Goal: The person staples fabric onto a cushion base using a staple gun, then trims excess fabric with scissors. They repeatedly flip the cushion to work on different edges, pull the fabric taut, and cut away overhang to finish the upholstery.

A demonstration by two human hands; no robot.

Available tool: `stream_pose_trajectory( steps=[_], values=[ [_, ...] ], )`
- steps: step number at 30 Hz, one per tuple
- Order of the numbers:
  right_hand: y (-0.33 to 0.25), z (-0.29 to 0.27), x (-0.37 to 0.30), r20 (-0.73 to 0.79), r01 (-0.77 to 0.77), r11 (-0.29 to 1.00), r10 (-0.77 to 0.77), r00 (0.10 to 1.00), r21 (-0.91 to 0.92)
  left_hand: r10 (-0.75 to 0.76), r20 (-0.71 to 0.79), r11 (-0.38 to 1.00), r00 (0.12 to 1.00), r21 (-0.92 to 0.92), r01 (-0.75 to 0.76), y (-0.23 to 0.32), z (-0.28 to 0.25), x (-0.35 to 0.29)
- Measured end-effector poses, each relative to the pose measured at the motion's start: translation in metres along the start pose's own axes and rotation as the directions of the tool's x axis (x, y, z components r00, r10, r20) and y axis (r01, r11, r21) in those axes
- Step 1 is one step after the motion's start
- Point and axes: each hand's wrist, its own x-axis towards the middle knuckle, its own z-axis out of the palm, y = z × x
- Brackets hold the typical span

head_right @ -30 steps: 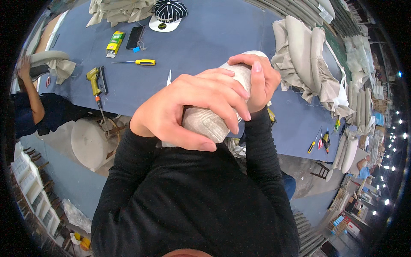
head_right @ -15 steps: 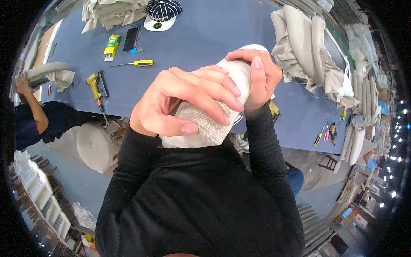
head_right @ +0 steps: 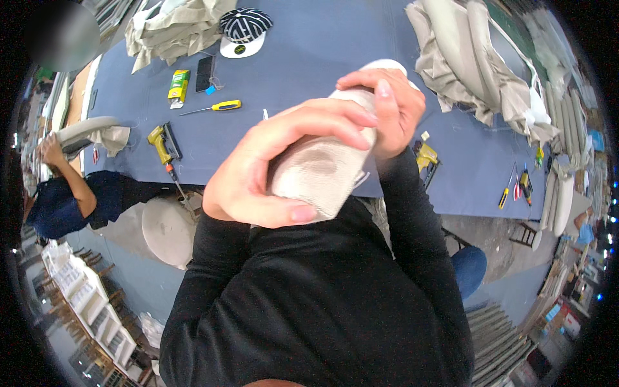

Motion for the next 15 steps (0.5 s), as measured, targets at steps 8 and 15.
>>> stream_pose_trajectory(
  steps=[8,15],
  values=[
    [0.042,-0.074,-0.036,-0.131,-0.152,0.96,0.124,0.984,-0.236,-0.518,-0.362,0.707,0.775,0.329,0.626,-0.088,-0.07,-0.133],
    [0.168,-0.187,-0.088,-0.427,-0.229,0.973,0.209,0.88,0.003,-0.37,-0.399,0.744,0.839,0.415,0.525,-0.176,-0.044,-0.269]
  ],
)
